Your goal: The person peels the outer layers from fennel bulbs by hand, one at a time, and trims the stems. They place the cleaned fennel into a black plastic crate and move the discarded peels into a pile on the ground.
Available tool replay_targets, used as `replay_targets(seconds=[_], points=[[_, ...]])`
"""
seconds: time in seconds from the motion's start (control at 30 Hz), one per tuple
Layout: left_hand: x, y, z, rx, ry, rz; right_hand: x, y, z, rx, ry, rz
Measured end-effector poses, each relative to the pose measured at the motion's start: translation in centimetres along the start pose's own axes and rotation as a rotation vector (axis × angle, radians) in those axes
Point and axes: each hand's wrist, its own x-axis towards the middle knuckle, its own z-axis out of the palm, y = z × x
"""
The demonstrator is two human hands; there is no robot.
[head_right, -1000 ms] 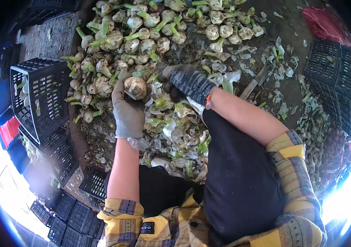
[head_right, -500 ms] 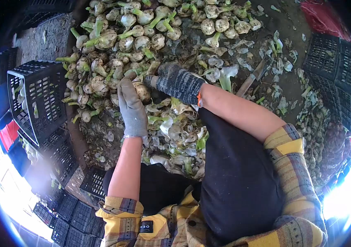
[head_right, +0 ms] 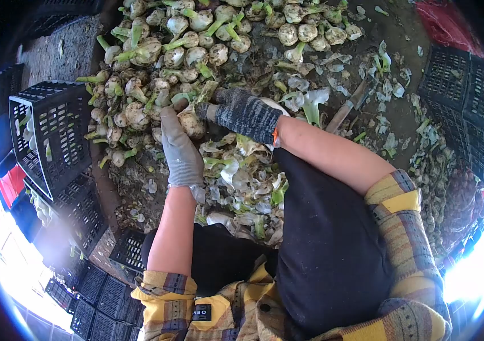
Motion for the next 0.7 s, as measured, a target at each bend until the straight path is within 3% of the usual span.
replay_targets(seconds=[0.07, 0.17, 0.27, 0.37, 0.43, 0.47, 0.57, 0.63, 0.7], points=[[0.2, -0.4, 0.0, -0.045, 0.031, -0.024, 0.3, -0.8, -0.6, 0.087, -0.093, 0.233], [0.3, -0.4, 0.0, -0.112, 0.029, -0.048, 0.3, 2.3, 0.3, -0.544, 0.03, -0.414], [0.5, -0.6, -0.2, -0.074, 0.017, -0.074, 0.1, 1.8, 0.7, -0.061, 0.039, -0.162], [0.2, 0.2, -0.1, -0.025, -0.002, -0.117, -0.1, 1.1, 0.9, -0.074, 0.116, -0.05], [-1.6, 4.2, 1.4, -0.037, -0.081, -0.207, -0.1, 1.2, 0.6, -0.208, 0.035, -0.024], [-1.7, 4.2, 1.5, 0.029, -0.096, -0.165, -0.1, 1.2, 0.4, -0.275, -0.006, -0.012], [-0.6, 0.9, 0.8, 0.259, -0.1, 0.068, 0.5, -1.0, -1.1, 0.064, -0.073, 0.413], [-0.2, -0.6, 0.4, 0.309, -0.1, 0.184, 0.0, 1.9, 0.5, 0.075, 0.145, 0.127], [-0.8, 1.2, 1.1, 0.085, -0.074, -0.06, 0.0, 1.9, 0.6, -0.062, 0.216, 0.064]])
